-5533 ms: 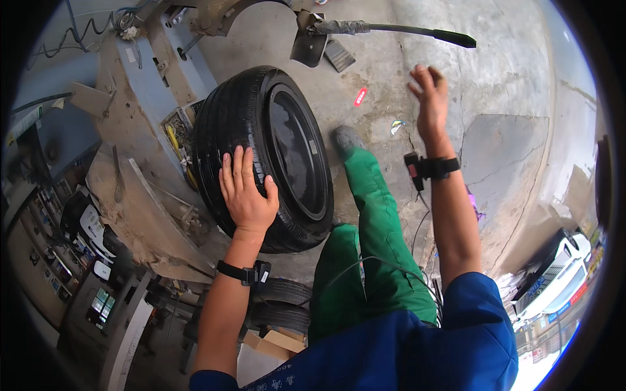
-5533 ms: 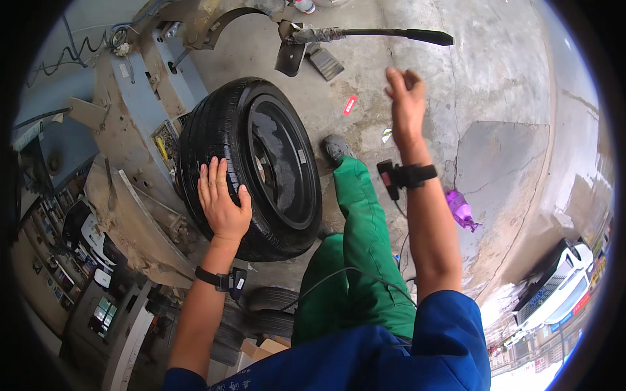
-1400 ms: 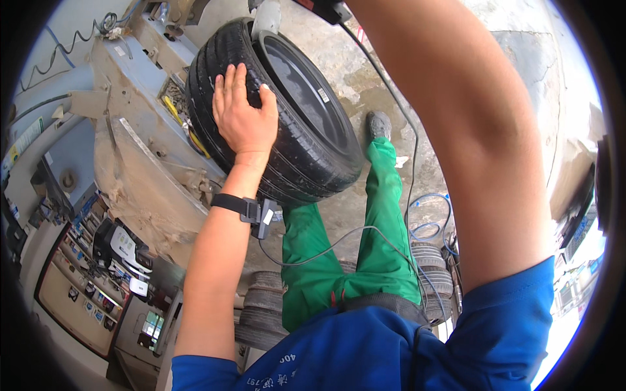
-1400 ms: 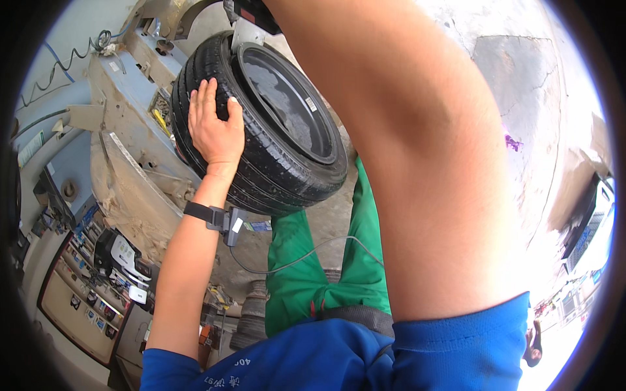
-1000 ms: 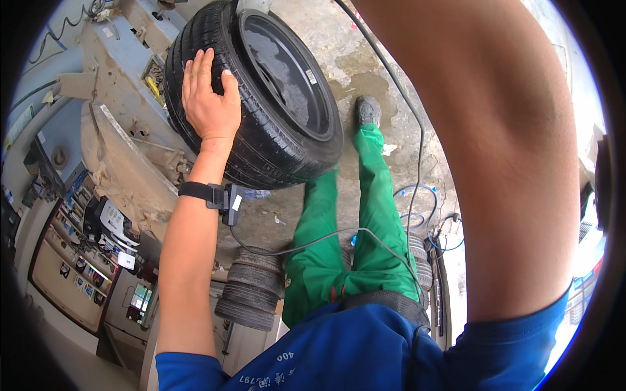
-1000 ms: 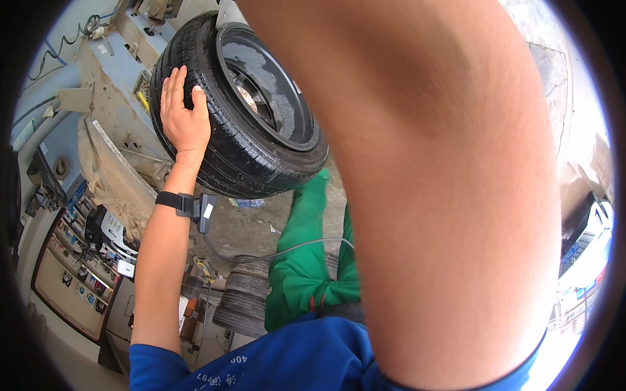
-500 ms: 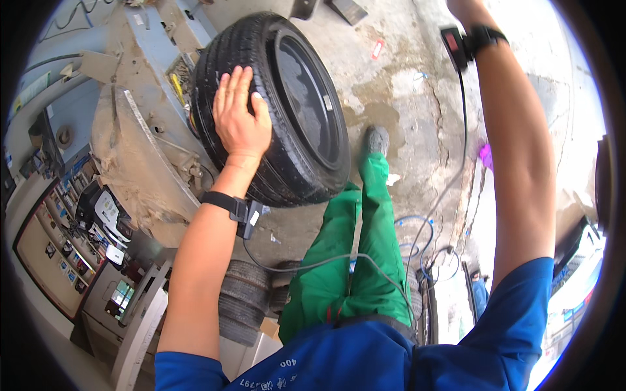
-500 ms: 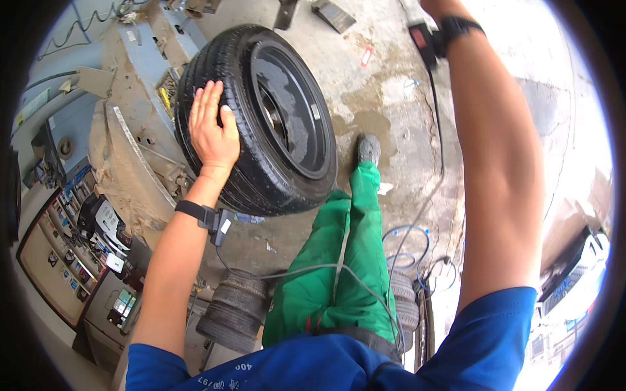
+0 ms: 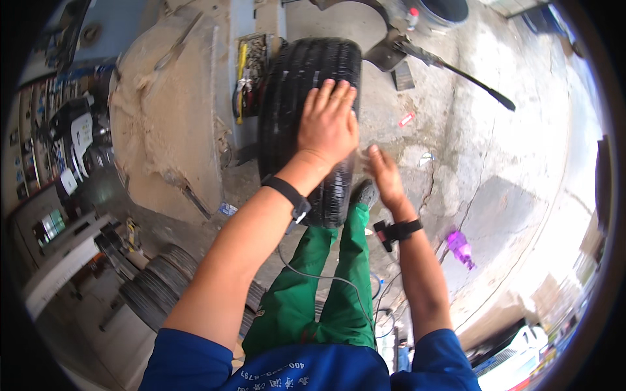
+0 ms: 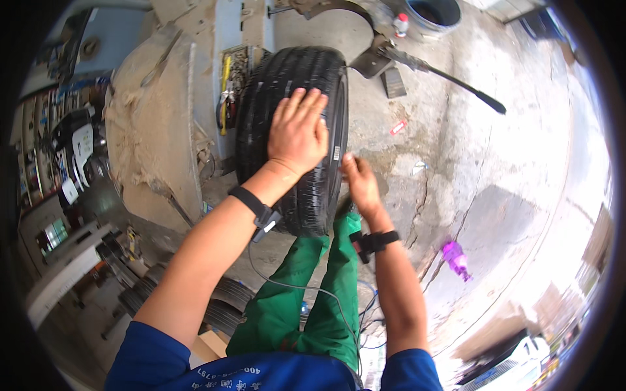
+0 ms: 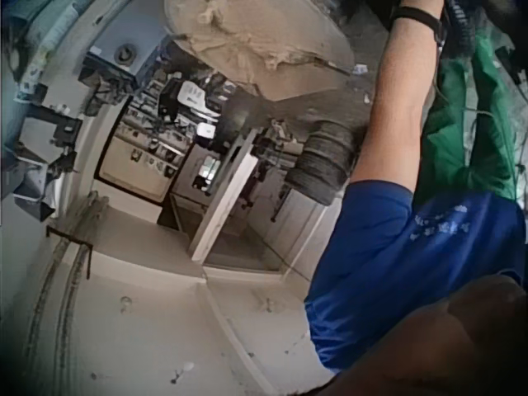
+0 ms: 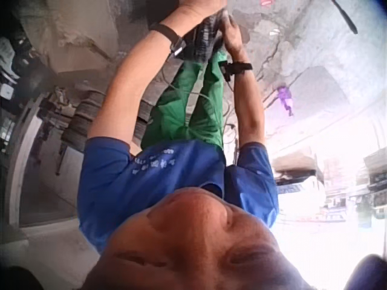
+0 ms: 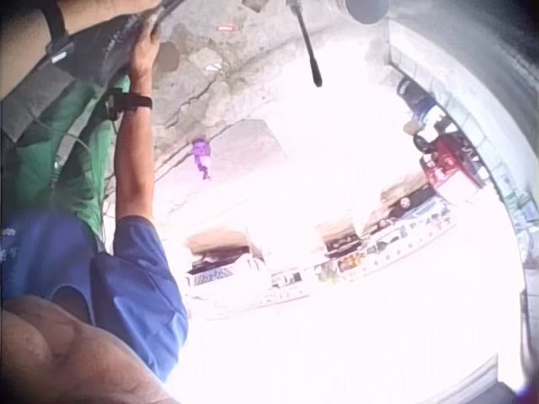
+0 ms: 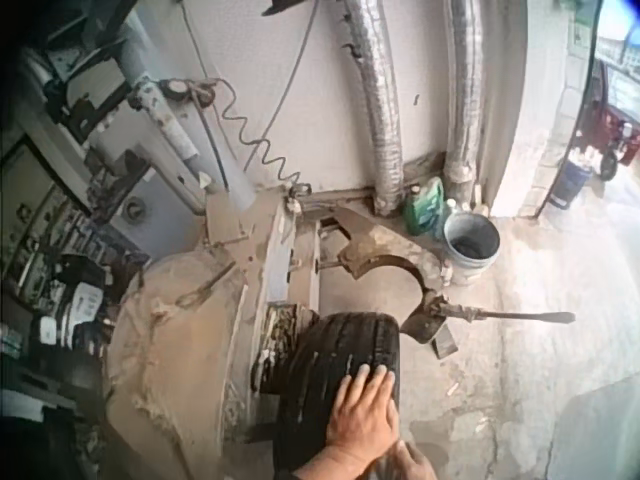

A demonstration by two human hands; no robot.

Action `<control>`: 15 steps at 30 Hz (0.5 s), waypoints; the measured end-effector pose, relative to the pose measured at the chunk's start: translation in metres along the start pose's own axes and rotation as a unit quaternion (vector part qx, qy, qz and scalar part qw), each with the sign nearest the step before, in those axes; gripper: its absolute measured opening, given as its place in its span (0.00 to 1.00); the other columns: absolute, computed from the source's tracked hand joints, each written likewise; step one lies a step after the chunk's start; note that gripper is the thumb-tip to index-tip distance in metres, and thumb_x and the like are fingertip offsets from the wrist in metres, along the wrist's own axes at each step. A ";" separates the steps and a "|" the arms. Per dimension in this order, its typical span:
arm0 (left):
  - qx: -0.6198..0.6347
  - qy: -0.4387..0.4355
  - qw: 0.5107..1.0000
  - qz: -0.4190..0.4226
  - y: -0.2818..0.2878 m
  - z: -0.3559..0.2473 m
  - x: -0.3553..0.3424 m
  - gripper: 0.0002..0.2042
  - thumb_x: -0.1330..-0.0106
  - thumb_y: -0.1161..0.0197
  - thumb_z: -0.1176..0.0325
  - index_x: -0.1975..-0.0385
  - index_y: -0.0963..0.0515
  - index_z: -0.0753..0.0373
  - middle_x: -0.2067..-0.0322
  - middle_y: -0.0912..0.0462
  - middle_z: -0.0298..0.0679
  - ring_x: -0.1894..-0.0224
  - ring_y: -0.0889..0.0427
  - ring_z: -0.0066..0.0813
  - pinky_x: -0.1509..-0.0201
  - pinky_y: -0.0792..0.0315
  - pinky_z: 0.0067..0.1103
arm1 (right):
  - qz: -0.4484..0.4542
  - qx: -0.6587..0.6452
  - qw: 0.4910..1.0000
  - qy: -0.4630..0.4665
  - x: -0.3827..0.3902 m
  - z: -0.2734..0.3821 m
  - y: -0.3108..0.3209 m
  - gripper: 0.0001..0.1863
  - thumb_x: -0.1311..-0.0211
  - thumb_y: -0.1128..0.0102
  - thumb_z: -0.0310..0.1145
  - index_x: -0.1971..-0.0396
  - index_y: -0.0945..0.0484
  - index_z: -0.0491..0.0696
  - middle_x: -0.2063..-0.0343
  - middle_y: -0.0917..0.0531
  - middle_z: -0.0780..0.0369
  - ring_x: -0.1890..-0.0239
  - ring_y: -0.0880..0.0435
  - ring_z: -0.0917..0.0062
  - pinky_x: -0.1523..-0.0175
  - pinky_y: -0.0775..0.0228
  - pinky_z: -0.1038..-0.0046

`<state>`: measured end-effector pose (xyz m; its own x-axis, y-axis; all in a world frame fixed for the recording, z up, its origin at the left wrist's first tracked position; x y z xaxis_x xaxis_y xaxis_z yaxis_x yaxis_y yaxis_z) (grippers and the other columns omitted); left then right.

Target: The person removes a tire from a wheel rim using a tire changer machine by applying lubricant to the bead and using a pry bar to lever the tire off. They then manipulate the wheel on the rotating platform of the machine.

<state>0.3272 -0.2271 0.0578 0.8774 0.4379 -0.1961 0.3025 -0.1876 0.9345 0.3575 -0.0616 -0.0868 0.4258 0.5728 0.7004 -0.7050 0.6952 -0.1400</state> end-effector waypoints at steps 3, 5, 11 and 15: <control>0.012 0.008 1.000 0.008 -0.013 -0.026 -0.005 0.24 0.31 0.46 0.61 0.39 0.22 0.65 0.34 0.25 0.45 0.27 0.35 0.47 0.22 0.47 0.44 | -0.064 -0.289 0.955 -0.010 -0.002 -0.056 0.004 0.24 0.22 0.51 0.48 0.48 0.20 0.41 0.55 0.15 0.61 0.55 0.16 0.79 0.48 0.24 0.74; 0.006 0.026 0.999 0.029 -0.025 -0.039 -0.009 0.26 0.31 0.48 0.60 0.36 0.25 0.68 0.32 0.28 0.46 0.25 0.39 0.48 0.20 0.53 0.44 | -0.041 -0.118 0.991 0.041 -0.018 -0.064 0.045 0.21 0.24 0.49 0.44 0.50 0.20 0.40 0.56 0.14 0.61 0.56 0.15 0.75 0.50 0.22 0.70; 0.357 0.084 0.929 -0.051 0.017 -0.061 0.027 0.34 0.30 0.42 0.53 0.31 0.35 0.71 0.26 0.39 0.51 0.24 0.42 0.48 0.20 0.55 0.45 | -0.019 -0.258 0.963 0.076 -0.017 -0.077 0.114 0.35 0.21 0.56 0.53 0.26 0.41 0.44 0.32 0.29 0.56 0.31 0.30 0.67 0.28 0.35 0.63; 0.190 0.275 0.931 -0.147 0.059 0.084 0.144 0.42 0.35 0.37 0.47 0.27 0.40 0.69 0.24 0.47 0.56 0.25 0.43 0.60 0.23 0.50 0.53 | 0.063 -0.163 0.984 0.029 0.012 -0.045 -0.003 0.30 0.19 0.58 0.47 0.26 0.41 0.45 0.33 0.28 0.58 0.33 0.28 0.67 0.29 0.33 0.62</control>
<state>0.5033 -0.2489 0.0599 0.4444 0.8836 -0.1475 0.7005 -0.2401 0.6720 0.3907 -0.0374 -0.1093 0.3848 0.6815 0.6225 -0.5400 0.7132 -0.4469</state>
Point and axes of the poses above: each hand's wrist, its own x-axis away from the middle knuckle, its own y-axis out of the back of the hand, z = x × y, the point moved 10 cm from there along -x, towards the middle knuckle
